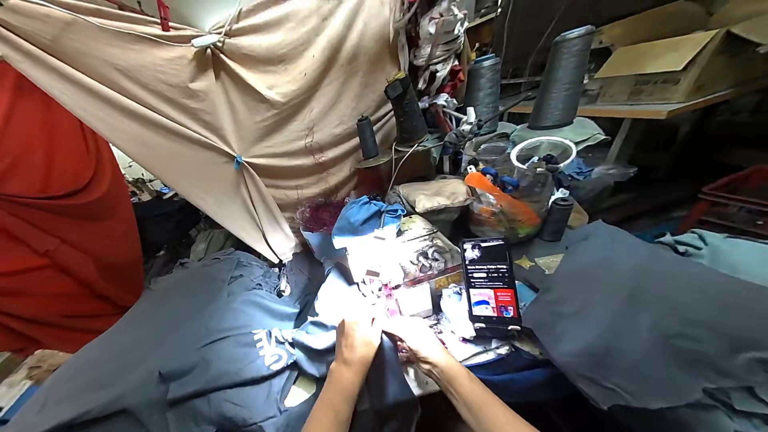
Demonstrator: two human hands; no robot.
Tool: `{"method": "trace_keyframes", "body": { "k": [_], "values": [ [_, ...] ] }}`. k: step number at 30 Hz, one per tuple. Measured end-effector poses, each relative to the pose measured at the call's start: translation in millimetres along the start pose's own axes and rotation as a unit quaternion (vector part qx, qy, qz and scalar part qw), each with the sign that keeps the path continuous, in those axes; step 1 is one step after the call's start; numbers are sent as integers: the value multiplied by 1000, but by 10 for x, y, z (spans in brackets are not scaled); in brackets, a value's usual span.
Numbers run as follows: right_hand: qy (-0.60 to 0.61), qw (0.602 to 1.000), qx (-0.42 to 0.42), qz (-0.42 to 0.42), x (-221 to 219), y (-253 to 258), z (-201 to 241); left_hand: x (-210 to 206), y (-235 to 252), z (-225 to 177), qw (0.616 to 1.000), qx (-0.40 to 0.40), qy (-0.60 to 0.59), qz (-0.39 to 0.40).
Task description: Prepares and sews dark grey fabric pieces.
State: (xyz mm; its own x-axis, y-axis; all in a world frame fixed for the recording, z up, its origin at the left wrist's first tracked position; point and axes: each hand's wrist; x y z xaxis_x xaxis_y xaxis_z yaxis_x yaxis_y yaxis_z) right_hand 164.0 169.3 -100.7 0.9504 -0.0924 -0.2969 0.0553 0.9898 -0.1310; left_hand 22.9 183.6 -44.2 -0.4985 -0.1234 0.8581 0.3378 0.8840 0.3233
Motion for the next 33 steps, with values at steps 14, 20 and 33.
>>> {"method": "trace_keyframes", "body": {
  "k": [14,20,33],
  "values": [
    [-3,1000,-5,16,-9,-230,-186,-257,-355,-7,993,-33,13,-108],
    [-16,1000,-11,17,-61,-173,-95,-109,90,-127,997,78,7,-5],
    [-73,995,5,66,92,-265,-219,323,23,261,986,17,-163,15]
  ]
}}
Point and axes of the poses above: each hand's wrist, its own y-axis towards the middle knuckle, its own x-axis out of the back of the hand, z = x × y, and after that the axes turned 1 degree about x, right-handed
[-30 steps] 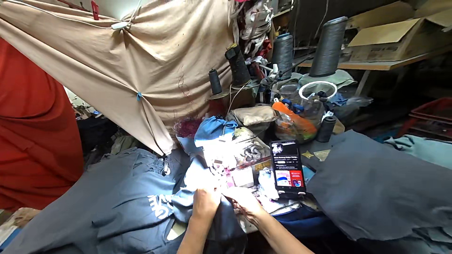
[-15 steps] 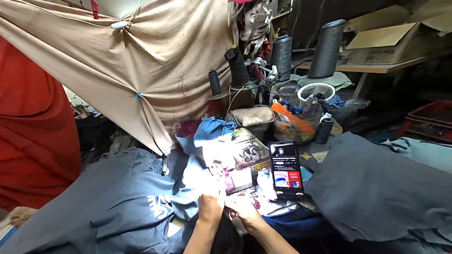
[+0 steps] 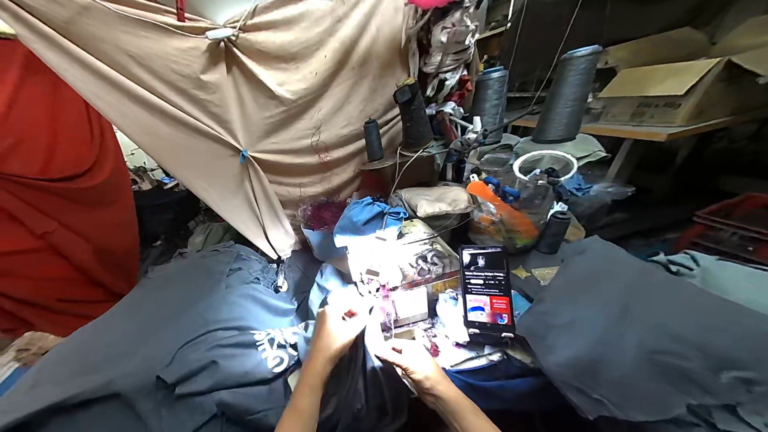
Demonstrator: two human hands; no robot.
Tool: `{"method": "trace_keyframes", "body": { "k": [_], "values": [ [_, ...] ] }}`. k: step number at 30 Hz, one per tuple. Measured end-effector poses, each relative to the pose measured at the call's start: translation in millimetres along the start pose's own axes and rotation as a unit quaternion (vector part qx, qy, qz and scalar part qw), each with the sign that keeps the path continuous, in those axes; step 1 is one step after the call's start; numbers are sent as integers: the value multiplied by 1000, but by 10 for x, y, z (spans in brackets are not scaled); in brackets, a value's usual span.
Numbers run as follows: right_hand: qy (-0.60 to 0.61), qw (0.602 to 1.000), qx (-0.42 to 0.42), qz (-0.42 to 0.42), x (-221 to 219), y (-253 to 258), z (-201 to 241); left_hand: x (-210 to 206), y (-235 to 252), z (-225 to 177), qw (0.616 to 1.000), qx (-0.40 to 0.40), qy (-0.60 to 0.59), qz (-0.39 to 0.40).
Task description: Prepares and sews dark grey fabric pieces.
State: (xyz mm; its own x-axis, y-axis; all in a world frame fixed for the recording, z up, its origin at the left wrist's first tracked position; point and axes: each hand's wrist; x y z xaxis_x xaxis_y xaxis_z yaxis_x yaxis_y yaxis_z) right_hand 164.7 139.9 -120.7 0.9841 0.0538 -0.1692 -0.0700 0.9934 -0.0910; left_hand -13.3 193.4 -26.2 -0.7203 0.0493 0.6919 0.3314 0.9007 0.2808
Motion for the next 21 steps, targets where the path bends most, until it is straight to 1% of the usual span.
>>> {"method": "trace_keyframes", "body": {
  "k": [2,4,6,7,9,11,13,15,16,19,21],
  "values": [
    [9,1000,8,9,1,-22,-47,-155,-220,-99,996,-15,86,13],
    [9,1000,24,10,7,-57,-77,-324,-409,-123,987,-41,155,8],
    [3,999,34,7,12,-77,-76,-450,-489,-76,979,-75,189,-31],
    [1,999,36,4,10,-79,-67,-480,-488,-64,976,-78,198,-41],
    [-3,999,44,-11,-4,-50,-37,-484,-427,-94,975,-59,209,-37],
    [-13,998,56,-33,-13,44,15,-445,-274,-156,978,-29,205,-15],
    [-24,996,57,-61,-35,141,99,-394,-70,-223,981,20,191,23],
    [-21,994,58,-90,-66,226,181,-352,128,-301,975,84,193,75],
    [-19,993,53,-102,-87,258,235,-359,205,-307,971,101,199,82],
    [-12,993,37,-116,-129,285,319,-376,323,-276,968,107,214,78],
    [-25,992,29,-118,-123,232,288,-346,281,-264,966,108,218,85]
  ]
}}
Point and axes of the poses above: each hand's wrist, its own y-axis towards the middle knuckle, its own x-axis out of the back of the hand, z = x × y, and after that the axes turned 1 degree about x, right-handed
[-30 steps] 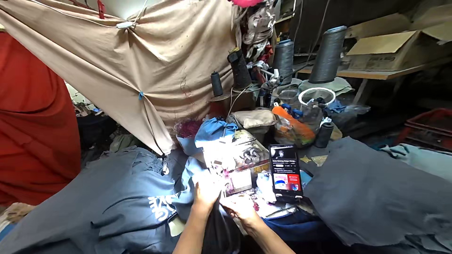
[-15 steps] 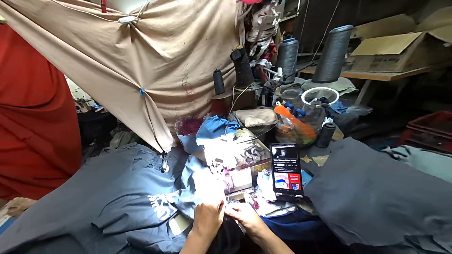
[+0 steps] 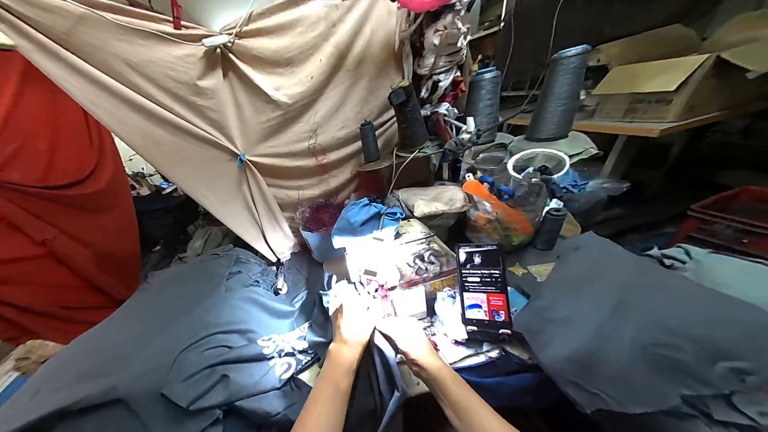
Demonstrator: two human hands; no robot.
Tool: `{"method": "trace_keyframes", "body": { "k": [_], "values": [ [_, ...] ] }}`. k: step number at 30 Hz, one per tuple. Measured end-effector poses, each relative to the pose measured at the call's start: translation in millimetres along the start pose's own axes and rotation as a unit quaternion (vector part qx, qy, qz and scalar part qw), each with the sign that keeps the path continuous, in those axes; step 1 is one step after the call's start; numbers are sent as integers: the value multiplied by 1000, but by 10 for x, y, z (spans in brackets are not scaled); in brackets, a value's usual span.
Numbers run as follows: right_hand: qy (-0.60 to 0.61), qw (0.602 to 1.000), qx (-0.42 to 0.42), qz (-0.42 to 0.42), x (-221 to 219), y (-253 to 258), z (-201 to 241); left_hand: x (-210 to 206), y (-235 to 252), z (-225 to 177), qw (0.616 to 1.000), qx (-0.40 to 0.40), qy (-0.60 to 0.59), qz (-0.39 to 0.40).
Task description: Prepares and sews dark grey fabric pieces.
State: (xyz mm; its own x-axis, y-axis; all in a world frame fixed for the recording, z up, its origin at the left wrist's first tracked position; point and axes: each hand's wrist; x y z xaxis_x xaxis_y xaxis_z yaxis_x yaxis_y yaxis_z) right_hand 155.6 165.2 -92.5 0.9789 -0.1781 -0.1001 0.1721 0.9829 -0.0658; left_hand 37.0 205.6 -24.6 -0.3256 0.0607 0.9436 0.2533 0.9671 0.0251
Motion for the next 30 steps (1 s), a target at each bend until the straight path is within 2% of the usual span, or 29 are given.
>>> {"method": "trace_keyframes", "body": {
  "k": [2,4,6,9,12,14,21,25,30],
  "values": [
    [-40,999,32,14,83,-100,-70,41,-158,72,1000,-3,-5,-18],
    [-60,995,77,22,183,-291,-133,37,-422,196,996,-29,-4,-80],
    [-41,996,69,24,257,-510,-151,-53,-666,348,984,-72,-18,-161],
    [9,999,42,33,311,-731,-174,-312,-871,526,945,-144,-115,-269],
    [20,997,69,28,321,-772,-258,-528,-905,564,902,-219,-193,-317],
    [27,997,63,24,326,-763,-285,-624,-871,579,890,-249,-211,-318],
    [79,996,35,28,312,-741,-287,-671,-779,633,888,-321,-218,-248],
    [69,996,31,43,293,-757,-293,-641,-782,656,884,-352,-228,-209],
    [56,997,27,54,269,-764,-286,-674,-786,661,879,-373,-217,-200]
  ]
}}
Point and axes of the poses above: each hand's wrist, its own y-axis towards the middle knuckle, its own x-axis out of the back of the hand, z = x × y, and after that the axes turned 1 degree about x, right-handed
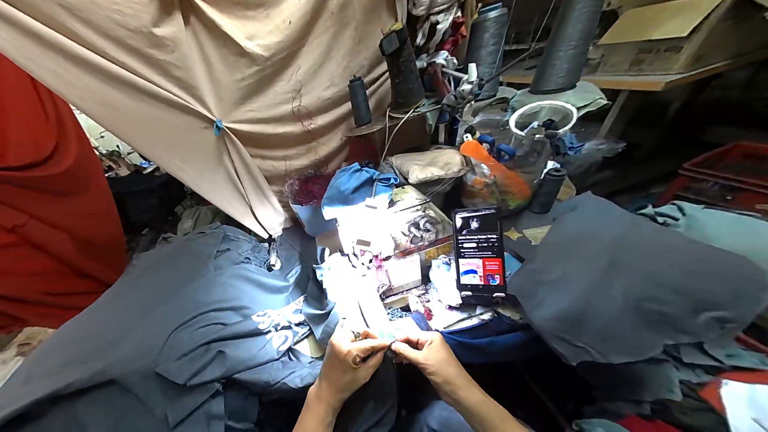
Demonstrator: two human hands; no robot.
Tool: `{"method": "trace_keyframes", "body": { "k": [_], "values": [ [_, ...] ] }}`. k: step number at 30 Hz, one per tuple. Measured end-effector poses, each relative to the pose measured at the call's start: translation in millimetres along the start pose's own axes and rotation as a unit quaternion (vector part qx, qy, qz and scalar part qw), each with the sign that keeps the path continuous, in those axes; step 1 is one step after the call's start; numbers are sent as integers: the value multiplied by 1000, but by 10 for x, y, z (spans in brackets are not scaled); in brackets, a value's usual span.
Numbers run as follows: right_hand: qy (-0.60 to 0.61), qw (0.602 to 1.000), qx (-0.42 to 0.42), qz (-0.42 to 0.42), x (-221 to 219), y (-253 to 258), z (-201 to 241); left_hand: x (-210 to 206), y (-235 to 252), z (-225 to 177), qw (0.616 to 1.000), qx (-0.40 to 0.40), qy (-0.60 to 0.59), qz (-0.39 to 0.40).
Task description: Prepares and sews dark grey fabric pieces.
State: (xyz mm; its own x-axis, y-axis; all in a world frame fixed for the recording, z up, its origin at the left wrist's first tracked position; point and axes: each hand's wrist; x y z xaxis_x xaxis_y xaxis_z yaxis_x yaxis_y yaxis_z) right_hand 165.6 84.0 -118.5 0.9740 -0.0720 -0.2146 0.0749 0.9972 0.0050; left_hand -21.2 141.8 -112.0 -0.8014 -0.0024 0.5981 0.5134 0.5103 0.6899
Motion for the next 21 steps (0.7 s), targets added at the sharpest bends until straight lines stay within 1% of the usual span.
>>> {"method": "trace_keyframes", "body": {
  "k": [5,8,9,10,11,13,14,15,17,19,21],
  "values": [
    [-13,1000,16,3,21,31,2,-38,-33,18,999,-45,25,-11],
    [-20,999,26,-11,15,77,21,-132,-77,15,993,-72,68,-69],
    [-23,999,29,-14,7,85,42,-184,-91,23,988,-67,103,-90],
    [-26,999,35,-15,0,90,71,-229,-88,28,980,-55,161,-103],
    [-32,998,47,-17,-11,93,91,-267,-65,42,968,-41,222,-111],
    [-52,995,79,-23,-34,97,76,-309,14,109,946,-14,296,-129],
    [-62,994,89,-19,-30,102,43,-298,73,144,939,1,321,-126],
    [-69,994,89,-13,-29,105,-5,-261,141,159,934,23,340,-107],
    [-67,996,61,-3,-47,103,-102,-167,272,127,927,65,368,-43],
    [-52,998,43,-7,-74,108,-179,-129,349,87,916,69,395,-1],
    [-49,998,38,-9,-81,108,-201,-119,356,60,906,63,418,10]
  ]
}}
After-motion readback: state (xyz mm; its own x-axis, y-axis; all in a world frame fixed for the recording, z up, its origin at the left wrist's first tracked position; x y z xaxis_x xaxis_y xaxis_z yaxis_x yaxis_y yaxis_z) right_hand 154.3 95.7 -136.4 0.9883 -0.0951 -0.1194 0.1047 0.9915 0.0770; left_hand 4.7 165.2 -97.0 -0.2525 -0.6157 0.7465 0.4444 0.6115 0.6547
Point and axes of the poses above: each hand's wrist, its own y-axis towards the middle knuckle, its own x-axis out of the back of the hand, z = x × y, and after that the axes turned 1 degree about x, right-handed
